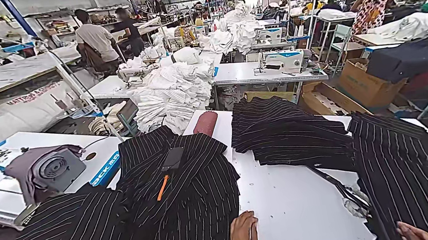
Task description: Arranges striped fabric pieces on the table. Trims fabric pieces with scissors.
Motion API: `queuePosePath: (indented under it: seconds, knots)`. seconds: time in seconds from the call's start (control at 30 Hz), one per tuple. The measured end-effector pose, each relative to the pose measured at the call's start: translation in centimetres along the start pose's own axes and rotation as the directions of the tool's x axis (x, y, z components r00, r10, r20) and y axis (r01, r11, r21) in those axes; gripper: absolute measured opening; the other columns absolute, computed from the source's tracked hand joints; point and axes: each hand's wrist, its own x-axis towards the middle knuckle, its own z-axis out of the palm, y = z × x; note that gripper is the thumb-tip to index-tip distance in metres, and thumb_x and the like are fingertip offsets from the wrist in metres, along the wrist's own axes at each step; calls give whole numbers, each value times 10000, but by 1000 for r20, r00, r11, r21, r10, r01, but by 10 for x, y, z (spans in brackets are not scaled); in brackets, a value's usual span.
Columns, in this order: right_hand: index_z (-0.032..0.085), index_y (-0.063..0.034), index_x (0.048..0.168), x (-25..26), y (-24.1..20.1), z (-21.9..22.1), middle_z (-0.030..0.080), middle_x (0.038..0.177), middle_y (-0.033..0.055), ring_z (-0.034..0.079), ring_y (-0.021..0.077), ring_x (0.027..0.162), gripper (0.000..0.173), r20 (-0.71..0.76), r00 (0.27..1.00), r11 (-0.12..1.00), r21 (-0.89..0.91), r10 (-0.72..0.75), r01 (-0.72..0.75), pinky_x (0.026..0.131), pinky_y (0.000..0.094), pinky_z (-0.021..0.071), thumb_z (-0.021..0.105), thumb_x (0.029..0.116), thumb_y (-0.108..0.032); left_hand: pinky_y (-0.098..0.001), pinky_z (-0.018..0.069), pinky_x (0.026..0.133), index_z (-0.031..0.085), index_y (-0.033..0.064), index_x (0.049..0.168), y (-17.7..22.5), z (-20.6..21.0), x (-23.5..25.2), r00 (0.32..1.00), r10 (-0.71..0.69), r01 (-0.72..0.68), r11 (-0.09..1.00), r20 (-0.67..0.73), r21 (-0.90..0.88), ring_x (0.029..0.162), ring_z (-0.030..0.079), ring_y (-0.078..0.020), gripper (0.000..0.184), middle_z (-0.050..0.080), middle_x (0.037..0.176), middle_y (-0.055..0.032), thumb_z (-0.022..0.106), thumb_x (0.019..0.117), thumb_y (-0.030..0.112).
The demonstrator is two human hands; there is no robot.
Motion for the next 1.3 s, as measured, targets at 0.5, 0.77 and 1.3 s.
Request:
queuePosePath:
  seconds: [0.5,0.77,1.3]
  knots:
    - [706,56,1166,-12,-108,-57,723,1025,274,701,417,994,331,-162,985,894,-448,-66,-13,927,585,494,503,1085,-191,-511,518,1012,718,-58,1143,41,21,25,992,-39,70,963,124,-260,1109,688,-368,247,722,1155,-228,569,988,64]
    - [744,-35,1179,-19,-90,-70,736,1162,171,682,311,1129,329,42,992,873,-480,120,-85,1018,514,481,535,1075,-267,-391,574,927,700,-82,1139,73,57,24,937,34,133,886,349,-444,975,729,-246,247,745,1059,-193,546,990,39]
    - [687,69,1009,-133,-120,16,687,896,110,636,118,813,213,763,562,948,271,-319,169,785,310,525,635,988,-136,-406,612,831,604,-14,1315,124,54,20,764,-9,453,720,645,-525,1021,725,-214,444,732,1146,-120,425,1071,311]
